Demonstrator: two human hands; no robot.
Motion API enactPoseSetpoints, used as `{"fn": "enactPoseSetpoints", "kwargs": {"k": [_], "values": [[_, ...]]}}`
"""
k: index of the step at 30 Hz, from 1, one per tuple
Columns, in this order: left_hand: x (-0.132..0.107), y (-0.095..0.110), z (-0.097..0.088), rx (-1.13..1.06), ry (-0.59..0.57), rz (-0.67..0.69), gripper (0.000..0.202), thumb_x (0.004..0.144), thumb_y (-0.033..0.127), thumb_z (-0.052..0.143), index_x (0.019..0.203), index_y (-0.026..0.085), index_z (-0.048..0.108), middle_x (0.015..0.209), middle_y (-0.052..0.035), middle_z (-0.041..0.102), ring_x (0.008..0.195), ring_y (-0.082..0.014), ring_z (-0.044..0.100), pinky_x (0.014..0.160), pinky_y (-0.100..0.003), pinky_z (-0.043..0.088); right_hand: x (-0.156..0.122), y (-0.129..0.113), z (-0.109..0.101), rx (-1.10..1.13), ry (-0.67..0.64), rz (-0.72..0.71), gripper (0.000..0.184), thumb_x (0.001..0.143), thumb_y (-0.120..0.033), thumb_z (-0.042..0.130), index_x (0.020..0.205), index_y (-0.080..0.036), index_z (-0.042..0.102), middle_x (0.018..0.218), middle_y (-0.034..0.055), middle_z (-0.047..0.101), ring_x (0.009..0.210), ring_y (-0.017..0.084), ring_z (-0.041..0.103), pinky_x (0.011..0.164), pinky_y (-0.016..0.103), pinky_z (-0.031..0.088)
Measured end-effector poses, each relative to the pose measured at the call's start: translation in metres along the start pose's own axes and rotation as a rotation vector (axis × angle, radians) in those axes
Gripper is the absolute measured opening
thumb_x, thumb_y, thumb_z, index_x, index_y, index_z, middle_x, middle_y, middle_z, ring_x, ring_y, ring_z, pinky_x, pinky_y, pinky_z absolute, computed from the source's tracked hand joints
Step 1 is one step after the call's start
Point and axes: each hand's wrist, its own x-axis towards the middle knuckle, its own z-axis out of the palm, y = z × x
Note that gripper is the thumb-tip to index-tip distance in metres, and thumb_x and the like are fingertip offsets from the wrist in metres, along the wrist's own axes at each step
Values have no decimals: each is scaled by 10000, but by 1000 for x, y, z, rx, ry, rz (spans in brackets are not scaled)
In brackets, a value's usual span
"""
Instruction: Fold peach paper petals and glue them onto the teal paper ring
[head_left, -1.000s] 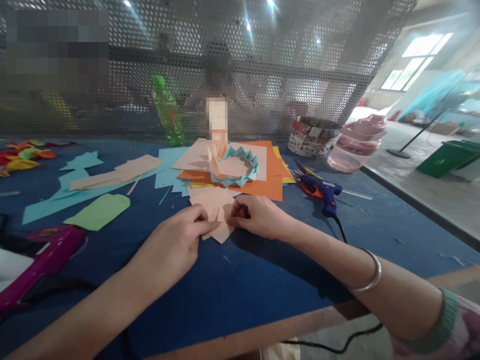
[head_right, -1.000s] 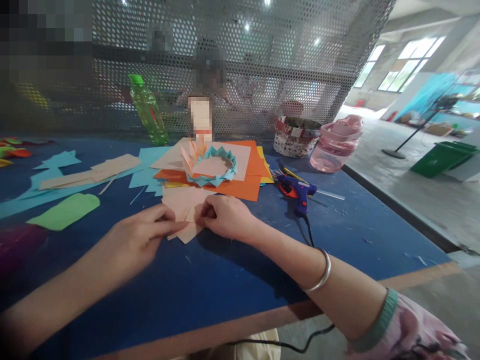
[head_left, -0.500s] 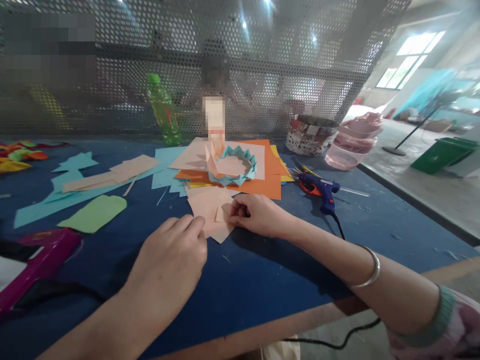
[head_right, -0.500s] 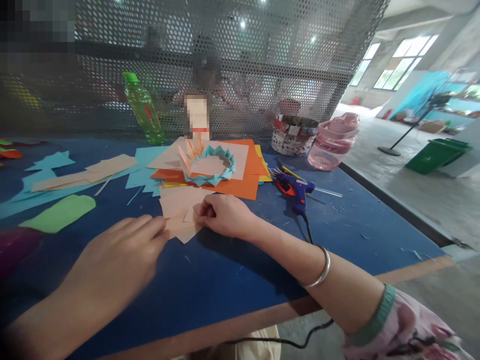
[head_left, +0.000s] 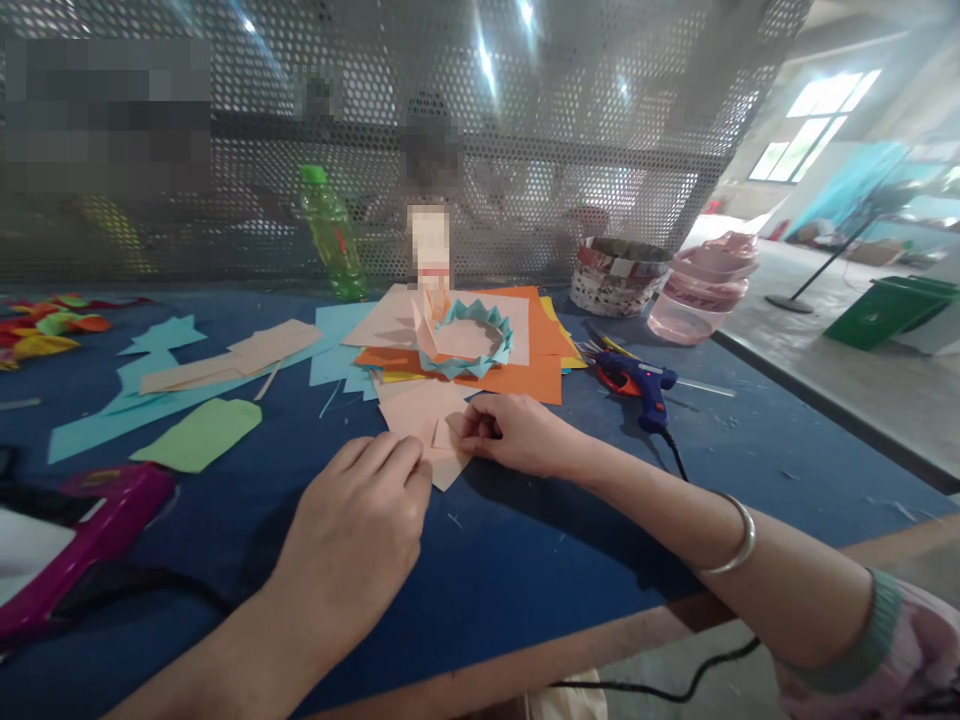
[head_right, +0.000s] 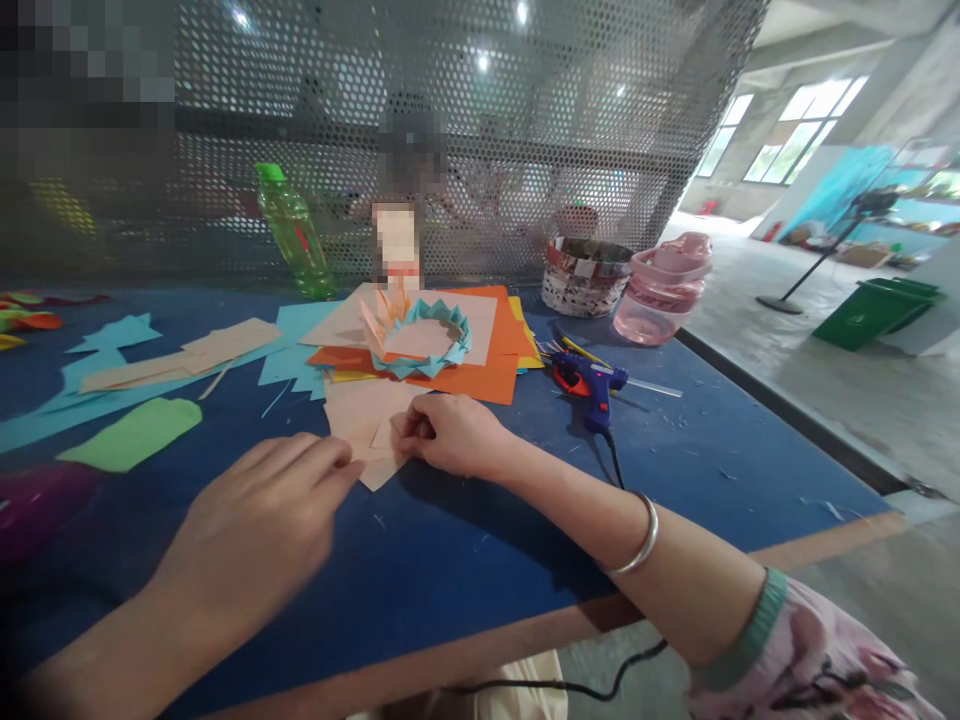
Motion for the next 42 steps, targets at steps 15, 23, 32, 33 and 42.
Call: {"fn": "enactPoseSetpoints", "kwargs": {"k": [15,23,32,33,42], "values": [[6,8,0,42,-91,-21,341,660,-49,426,801,104,697,812,-128,648,752,-265,617,653,-384,513,0,1,0,2,7,1,39,759,-197,636,768,-166,615,666,-40,593,590,62,501,561,187,332],[7,8,-4,77,-48,-12,276,635,-44,450,614,124,668,676,-112,628,672,-263,626,583,-380,513,1,1,1,10,3,-13,44,752,-192,645,760,-162,613,669,-32,592,596,67,500,566,192,333],[4,5,-2,30,-59,-35,279,637,-49,458,621,136,666,693,-102,632,692,-259,621,595,-384,504,6,12,-2,152,-82,-55,120,773,-144,631,892,-136,639,726,-10,613,618,76,500,602,198,390],[3,5,-2,23,-63,-40,284,637,-54,455,616,139,663,691,-100,631,690,-259,619,593,-385,503,7,13,-1,188,-64,-56,137,796,-171,618,926,-131,635,763,3,629,635,81,510,610,202,401],[4,4,-4,15,-42,-45,298,663,-64,437,610,148,640,669,-88,620,672,-251,613,591,-380,502,11,2,18,70,128,-120,161,879,-252,539,1015,-171,565,820,13,632,667,96,552,623,220,407]]}}
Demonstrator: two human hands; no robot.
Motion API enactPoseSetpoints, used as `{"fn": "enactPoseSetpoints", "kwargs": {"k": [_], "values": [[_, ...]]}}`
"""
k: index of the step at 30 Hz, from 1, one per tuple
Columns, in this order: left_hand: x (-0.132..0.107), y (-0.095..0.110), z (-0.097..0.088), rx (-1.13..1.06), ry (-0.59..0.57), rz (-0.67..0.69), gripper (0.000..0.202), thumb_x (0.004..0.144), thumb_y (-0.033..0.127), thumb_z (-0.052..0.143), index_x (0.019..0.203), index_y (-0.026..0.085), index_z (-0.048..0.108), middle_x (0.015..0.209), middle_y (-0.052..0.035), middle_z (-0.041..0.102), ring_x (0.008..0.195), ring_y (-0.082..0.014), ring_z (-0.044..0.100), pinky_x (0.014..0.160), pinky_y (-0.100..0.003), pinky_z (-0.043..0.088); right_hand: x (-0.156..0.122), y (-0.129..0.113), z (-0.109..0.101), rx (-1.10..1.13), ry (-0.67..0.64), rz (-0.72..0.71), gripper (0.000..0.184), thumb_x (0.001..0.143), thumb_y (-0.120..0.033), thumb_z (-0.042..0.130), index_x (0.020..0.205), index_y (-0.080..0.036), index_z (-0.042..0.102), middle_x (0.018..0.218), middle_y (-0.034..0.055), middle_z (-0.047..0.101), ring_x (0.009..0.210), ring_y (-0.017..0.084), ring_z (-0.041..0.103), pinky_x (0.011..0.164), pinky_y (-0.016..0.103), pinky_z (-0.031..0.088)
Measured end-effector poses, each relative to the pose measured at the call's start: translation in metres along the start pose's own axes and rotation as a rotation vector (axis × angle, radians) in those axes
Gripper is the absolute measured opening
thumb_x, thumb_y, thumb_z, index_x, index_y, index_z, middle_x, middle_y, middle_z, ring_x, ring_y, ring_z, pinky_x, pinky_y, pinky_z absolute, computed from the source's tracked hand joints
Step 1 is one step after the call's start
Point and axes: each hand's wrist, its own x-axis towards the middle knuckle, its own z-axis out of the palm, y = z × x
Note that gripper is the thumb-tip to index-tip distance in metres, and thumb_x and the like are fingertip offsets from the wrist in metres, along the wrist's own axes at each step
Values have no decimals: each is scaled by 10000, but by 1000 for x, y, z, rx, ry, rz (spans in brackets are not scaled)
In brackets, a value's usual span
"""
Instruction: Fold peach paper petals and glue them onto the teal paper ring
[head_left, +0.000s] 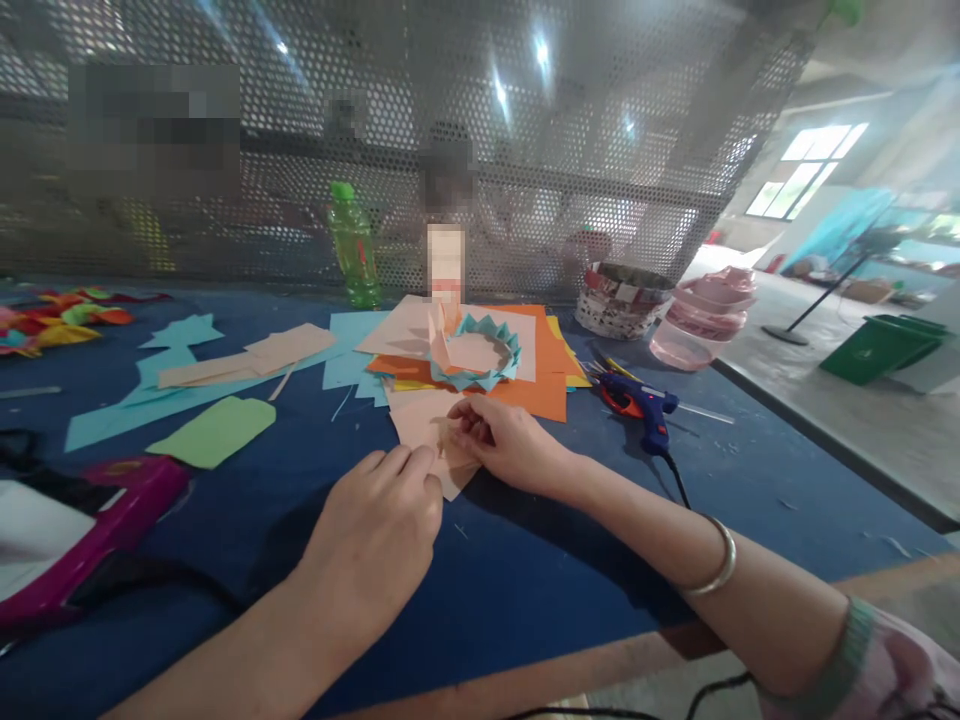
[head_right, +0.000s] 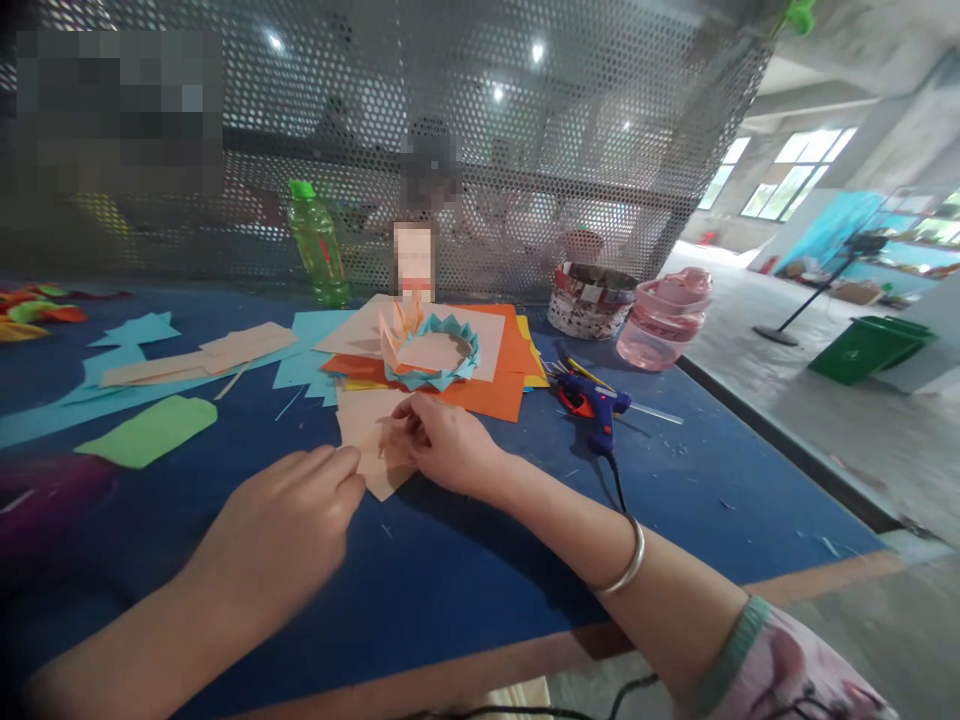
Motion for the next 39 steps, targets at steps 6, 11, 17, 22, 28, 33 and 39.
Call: {"fn": "enactPoseSetpoints", "kwargs": {"k": [6,11,17,22,28,33,39], "values": [[-1,-3,6,-51,48,-46,290,687,-50,428,692,136,650,752,-106,648,736,-263,620,626,-397,509,-2,-7,3,55,4,-61,310,843,-132,509,1143,-203,477,728,-41,563,617,92,531,599,210,391],[-3,-6,11,-198,188,-85,300,759,-2,430,896,144,654,958,-99,657,862,-256,605,710,-400,517,-4,-12,-3,103,143,-102,194,810,-66,427,900,-172,563,728,-28,552,614,83,478,591,201,375],[-3,-10,12,-254,153,-98,343,763,-15,415,947,138,660,974,-97,654,885,-254,601,750,-413,523,-10,-10,-2,122,171,2,329,772,-36,460,1014,-155,649,814,10,650,690,99,564,640,213,438],[0,-24,11,-253,82,-201,342,796,-8,398,955,136,664,978,-102,655,939,-265,606,807,-429,513,-17,-8,0,-28,130,-148,204,834,-129,582,1010,-177,673,843,30,682,693,106,594,645,208,460],[1,-31,10,-386,-29,-208,387,815,0,365,948,186,678,1023,-61,674,937,-223,634,798,-367,514,-24,-17,-5,-442,96,-390,226,912,-249,524,777,-185,693,796,54,621,738,142,536,629,245,399],[1,-30,10,-488,-153,-113,424,779,-20,370,887,225,699,1010,-27,670,905,-184,647,795,-318,505,-21,-22,-8,-382,-19,-486,105,857,-212,597,841,-197,700,938,55,631,824,162,530,736,285,425],[-1,-31,13,-463,-105,-25,381,758,-25,419,875,207,698,924,-41,666,894,-173,635,796,-274,495,-13,-9,-17,-83,-223,-414,128,834,-130,623,919,-193,695,909,48,673,880,148,595,805,267,471]]}}
